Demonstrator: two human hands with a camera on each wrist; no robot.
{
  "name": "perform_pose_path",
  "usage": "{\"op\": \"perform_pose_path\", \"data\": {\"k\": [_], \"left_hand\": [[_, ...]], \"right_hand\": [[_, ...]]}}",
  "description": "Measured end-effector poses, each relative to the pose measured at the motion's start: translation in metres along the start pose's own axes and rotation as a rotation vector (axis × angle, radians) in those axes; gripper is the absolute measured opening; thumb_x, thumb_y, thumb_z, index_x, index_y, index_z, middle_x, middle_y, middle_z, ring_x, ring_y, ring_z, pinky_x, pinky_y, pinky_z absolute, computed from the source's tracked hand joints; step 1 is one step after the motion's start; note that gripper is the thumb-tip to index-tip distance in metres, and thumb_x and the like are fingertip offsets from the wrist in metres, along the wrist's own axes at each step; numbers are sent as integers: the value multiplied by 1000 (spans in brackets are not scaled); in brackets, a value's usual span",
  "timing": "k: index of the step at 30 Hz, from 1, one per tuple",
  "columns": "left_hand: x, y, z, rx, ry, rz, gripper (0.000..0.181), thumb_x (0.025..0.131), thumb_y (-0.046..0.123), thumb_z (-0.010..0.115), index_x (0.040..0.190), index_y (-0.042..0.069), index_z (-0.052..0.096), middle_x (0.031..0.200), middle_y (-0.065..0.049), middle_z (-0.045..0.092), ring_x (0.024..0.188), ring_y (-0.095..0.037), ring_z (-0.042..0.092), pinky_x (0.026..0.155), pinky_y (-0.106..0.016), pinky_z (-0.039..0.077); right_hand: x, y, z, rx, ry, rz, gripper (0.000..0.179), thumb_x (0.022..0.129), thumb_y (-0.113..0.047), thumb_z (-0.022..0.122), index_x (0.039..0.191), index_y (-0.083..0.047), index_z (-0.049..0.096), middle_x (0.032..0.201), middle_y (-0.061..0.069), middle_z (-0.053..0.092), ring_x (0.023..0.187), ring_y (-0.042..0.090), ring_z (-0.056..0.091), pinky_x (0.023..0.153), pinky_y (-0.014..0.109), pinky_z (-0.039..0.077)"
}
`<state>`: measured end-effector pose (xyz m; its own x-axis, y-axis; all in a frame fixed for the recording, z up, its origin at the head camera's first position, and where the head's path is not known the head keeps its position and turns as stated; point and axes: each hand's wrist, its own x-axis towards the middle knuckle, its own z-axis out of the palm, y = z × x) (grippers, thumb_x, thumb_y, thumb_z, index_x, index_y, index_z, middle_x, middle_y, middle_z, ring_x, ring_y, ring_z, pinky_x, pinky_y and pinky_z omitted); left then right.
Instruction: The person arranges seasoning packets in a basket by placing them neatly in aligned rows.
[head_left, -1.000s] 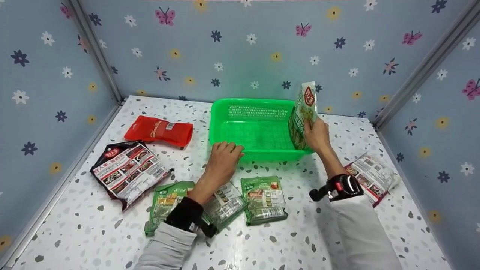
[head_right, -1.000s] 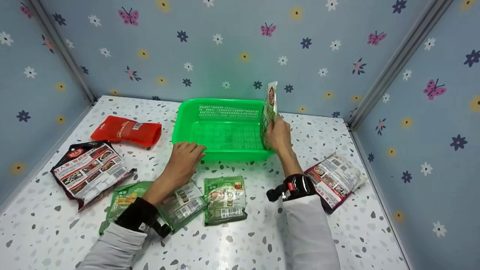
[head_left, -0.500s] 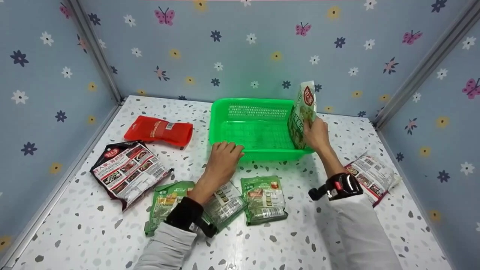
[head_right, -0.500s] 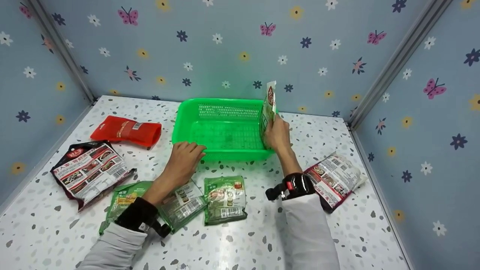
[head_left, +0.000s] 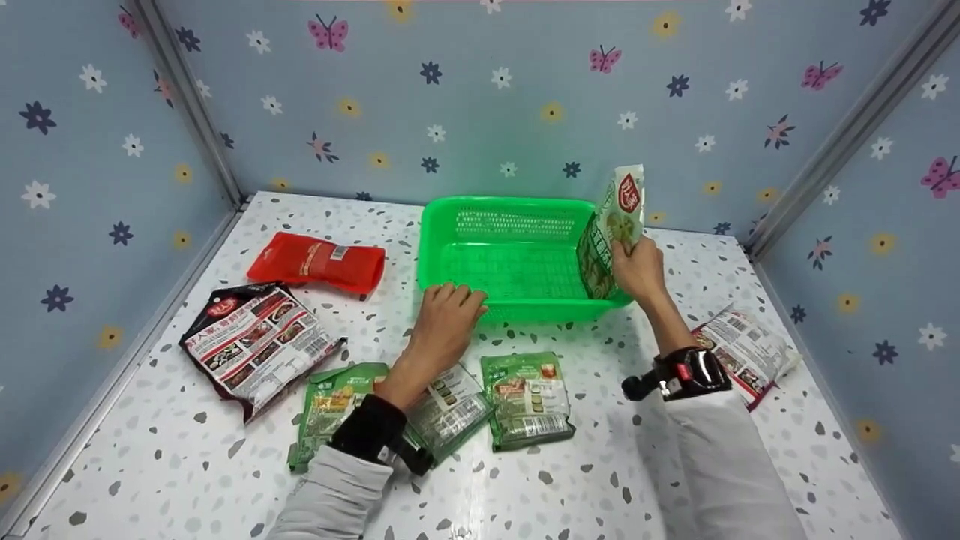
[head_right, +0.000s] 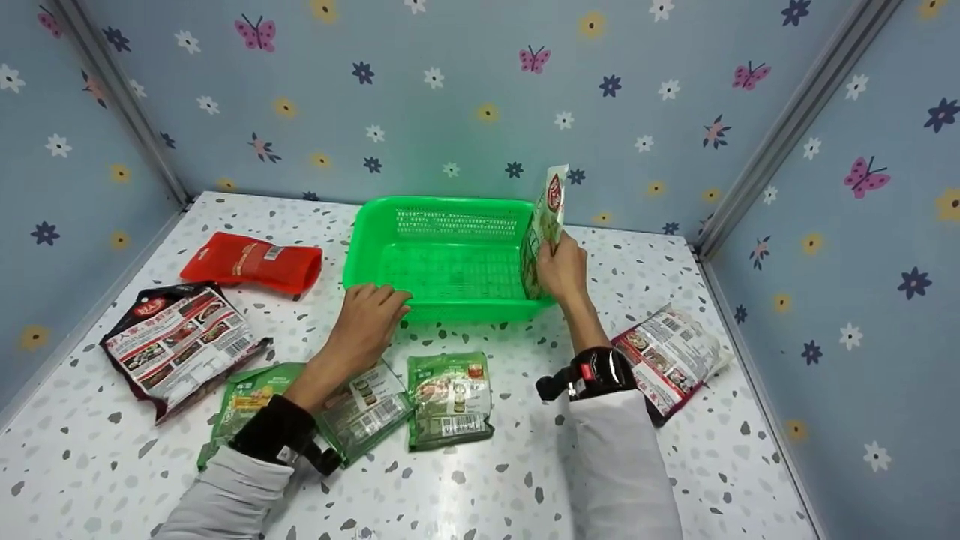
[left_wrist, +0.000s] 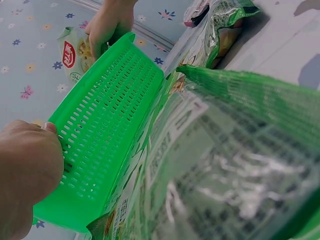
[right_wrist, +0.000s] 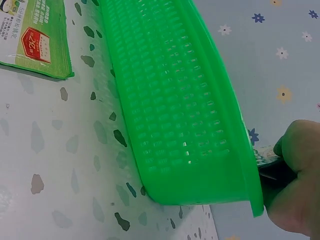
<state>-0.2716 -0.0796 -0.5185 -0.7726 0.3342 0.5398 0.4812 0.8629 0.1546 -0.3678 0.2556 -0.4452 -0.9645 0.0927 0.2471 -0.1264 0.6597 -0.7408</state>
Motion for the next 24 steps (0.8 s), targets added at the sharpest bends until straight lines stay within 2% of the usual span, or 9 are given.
{"op": "perform_pose_path", "data": {"k": [3, 7, 11, 15, 24], "left_hand": [[0, 0, 1, 1, -4, -1, 26, 116, 32, 60, 127, 13, 74, 113, -9, 78, 107, -32, 70, 100, -51, 55], [-1, 1, 1, 3, 24, 7, 23, 115, 31, 63, 125, 13, 75, 112, -9, 79, 108, -33, 70, 100, -50, 54], [-1, 1, 0, 9, 34, 12, 23, 115, 31, 64, 125, 14, 75, 113, -9, 79, 108, -33, 69, 99, -50, 54], [0, 0, -1, 6, 13, 4, 26, 116, 32, 60, 127, 13, 75, 114, -9, 79, 108, -33, 69, 100, -50, 54], [0, 0, -1, 5, -13, -7, 25, 116, 31, 61, 127, 13, 74, 113, -10, 78, 107, -33, 69, 100, -51, 54]], "right_hand": [[0, 2, -1, 25, 17, 25, 46, 114, -21, 60, 146, 12, 64, 141, 37, 72, 129, 50, 72, 109, 65, 58], [1, 4, -1, 50, 68, 51, 48, 112, -23, 64, 145, 11, 65, 140, 35, 74, 131, 50, 73, 110, 64, 59], [2, 3, -3, 69, 120, 50, 46, 111, -23, 64, 143, 11, 67, 136, 35, 75, 126, 48, 74, 106, 62, 60], [3, 2, -4, 95, 152, 25, 44, 112, -21, 63, 141, 12, 68, 133, 36, 76, 119, 46, 75, 100, 58, 60], [4, 4, -7, 102, 195, 44, 41, 113, -23, 62, 140, 8, 71, 127, 29, 79, 109, 36, 75, 88, 41, 58]]}}
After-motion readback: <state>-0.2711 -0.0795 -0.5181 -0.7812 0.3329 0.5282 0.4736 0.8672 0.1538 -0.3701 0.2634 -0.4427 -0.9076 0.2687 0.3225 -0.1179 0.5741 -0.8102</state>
